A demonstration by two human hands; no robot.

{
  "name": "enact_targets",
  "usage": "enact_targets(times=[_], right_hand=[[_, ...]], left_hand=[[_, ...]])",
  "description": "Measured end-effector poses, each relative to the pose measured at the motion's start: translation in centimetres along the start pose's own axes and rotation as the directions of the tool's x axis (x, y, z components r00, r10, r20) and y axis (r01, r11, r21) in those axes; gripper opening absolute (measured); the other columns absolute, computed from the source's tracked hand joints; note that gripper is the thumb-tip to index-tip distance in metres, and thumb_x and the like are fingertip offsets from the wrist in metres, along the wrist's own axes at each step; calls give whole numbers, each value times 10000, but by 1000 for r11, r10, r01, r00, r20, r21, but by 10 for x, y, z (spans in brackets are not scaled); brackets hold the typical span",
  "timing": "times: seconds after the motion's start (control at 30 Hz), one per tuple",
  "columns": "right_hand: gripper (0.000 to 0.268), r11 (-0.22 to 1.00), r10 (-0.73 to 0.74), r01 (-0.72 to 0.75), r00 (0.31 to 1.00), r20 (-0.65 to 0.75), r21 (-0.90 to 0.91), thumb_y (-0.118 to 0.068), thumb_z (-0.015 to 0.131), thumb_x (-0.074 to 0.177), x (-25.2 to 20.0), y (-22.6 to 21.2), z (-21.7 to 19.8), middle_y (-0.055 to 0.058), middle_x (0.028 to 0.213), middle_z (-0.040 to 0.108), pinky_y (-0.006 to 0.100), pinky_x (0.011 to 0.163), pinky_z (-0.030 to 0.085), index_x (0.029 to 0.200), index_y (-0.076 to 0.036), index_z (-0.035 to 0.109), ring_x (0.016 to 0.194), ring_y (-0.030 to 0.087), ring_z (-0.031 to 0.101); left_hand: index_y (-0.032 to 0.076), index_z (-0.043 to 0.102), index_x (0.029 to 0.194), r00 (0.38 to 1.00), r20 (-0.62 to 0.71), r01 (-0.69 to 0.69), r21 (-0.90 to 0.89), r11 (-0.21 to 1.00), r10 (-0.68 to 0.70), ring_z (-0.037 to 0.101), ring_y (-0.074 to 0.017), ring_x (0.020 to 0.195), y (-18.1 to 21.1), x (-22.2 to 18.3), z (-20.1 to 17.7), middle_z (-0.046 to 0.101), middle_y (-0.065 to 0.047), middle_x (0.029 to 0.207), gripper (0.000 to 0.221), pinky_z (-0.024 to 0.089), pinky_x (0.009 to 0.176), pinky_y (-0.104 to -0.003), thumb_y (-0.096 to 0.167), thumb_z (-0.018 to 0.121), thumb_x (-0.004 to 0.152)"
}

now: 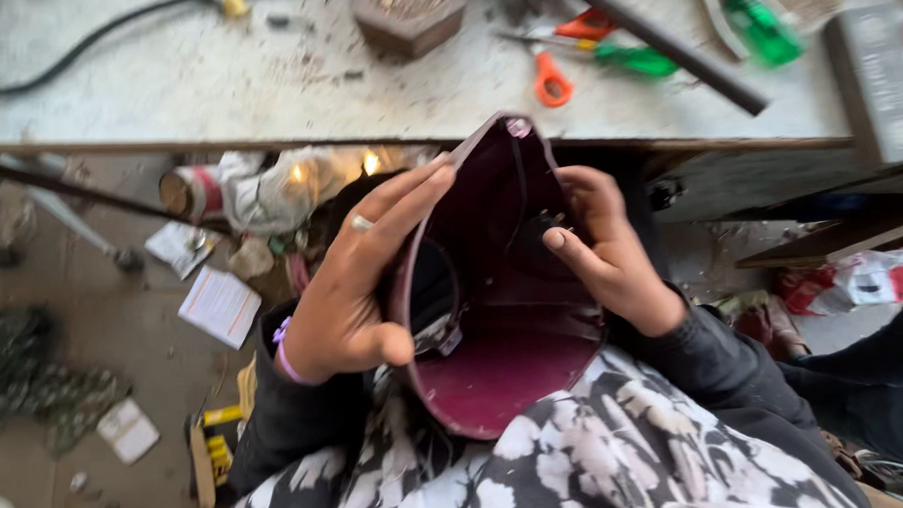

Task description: The person holds a maroon plastic housing and uses a screwdriver to pry and adjust internal components. They repeatedly rotate the housing, scrape edges, and probe the interior while seated at a cluttered workbench.

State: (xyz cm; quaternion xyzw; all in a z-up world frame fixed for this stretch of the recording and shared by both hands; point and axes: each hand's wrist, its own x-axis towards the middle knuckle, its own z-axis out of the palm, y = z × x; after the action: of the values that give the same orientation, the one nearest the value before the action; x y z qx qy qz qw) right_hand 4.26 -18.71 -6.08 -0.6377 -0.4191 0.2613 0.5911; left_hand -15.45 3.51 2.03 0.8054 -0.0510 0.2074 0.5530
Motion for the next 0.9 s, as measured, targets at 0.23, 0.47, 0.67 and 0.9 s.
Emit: enact_targets(times=[0.23,0.47,0.67,0.9], right_hand=[[469,878,-247,159,959,-142,-451,-65,821,916,-9,-20,3,121,1435,496,292,1015,527,1274,-89,518,1283,198,586],[377,859,-225,142,968,-114,-491,2,817,857,-7,-19,5,117,1409,518,337,1103,489,1173,-42,617,1314,219,553],[346,976,-137,115,985,-108,-187,64,728,928,-10,-4,4,99,1448,457,339,1157,487,1226,-42,589,1345,185,542],[451,973,-155,137,984,-89,-185,83,724,911,-15,-5,2,110,1452,426,345,1181,450,1309,-35,545,1369,193,510]], left_hand=[[26,458,1480,999,-4,44,38,998,-44,454,-372,1493,5,5,5,432,-235,1584,1168,328,1270,-484,975,356,806],[24,461,1466,997,-8,73,41,996,-73,448,-377,1489,7,6,5,427,-245,1577,1168,325,1262,-486,980,355,802],[8,459,1452,994,-4,105,15,994,-105,447,-382,1486,8,9,6,428,-254,1571,1173,318,1259,-483,980,360,802],[2,492,1424,998,-40,57,54,997,-55,482,-409,1468,7,4,7,469,-268,1544,1186,354,1245,-497,990,368,780]])
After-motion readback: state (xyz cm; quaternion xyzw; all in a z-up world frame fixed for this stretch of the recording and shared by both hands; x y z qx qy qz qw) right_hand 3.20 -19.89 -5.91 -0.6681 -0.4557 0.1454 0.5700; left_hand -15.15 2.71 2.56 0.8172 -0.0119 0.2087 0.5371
